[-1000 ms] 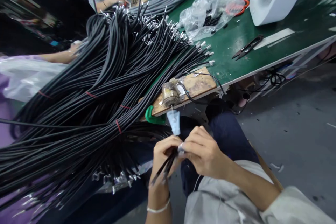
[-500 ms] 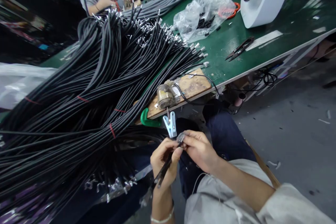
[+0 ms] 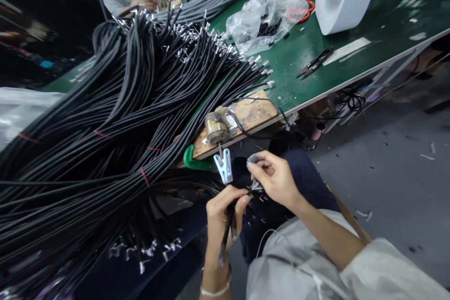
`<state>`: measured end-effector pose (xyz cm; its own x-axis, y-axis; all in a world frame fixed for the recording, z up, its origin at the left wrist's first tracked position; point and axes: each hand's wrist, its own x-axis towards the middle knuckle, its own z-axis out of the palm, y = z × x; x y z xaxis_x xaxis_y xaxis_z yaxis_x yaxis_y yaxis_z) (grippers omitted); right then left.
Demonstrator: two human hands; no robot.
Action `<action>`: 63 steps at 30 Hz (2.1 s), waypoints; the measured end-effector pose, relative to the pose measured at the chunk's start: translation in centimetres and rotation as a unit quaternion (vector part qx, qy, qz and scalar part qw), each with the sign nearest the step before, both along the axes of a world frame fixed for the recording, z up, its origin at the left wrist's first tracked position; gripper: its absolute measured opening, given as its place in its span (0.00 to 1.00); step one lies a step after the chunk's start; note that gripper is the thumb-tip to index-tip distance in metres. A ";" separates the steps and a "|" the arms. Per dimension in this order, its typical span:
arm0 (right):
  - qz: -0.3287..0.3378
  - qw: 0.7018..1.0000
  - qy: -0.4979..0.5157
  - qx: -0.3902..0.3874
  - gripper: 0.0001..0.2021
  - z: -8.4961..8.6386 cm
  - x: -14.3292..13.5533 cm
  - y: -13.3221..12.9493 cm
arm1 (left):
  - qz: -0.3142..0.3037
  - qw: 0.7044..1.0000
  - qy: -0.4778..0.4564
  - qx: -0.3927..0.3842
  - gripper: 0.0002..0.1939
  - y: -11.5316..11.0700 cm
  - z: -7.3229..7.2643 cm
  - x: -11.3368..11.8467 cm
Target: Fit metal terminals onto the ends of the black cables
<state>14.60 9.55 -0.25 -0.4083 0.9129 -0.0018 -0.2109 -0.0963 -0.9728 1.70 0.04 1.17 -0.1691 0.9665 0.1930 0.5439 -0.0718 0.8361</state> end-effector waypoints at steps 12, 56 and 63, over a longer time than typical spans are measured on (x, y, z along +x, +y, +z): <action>-0.076 0.997 0.019 -0.028 0.12 -1.5 -1.1 -2.4 | 0.102 0.995 0.019 0.012 0.12 0.1 0.1 0.7; 0.246 0.948 0.142 -0.142 0.28 1.4 -4.5 2.9 | 0.022 0.959 -0.222 0.176 0.06 1.0 -0.2 -0.7; 0.221 0.912 0.235 -0.251 0.24 0.7 -5.7 2.2 | 0.073 0.975 -0.178 0.115 0.06 1.6 0.0 -0.8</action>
<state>8.88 11.79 0.50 -0.8004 0.5904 -0.1039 -0.4259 -0.6820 -0.5945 0.94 1.65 1.20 -0.3974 0.8651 0.3060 0.2412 -0.2233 0.9444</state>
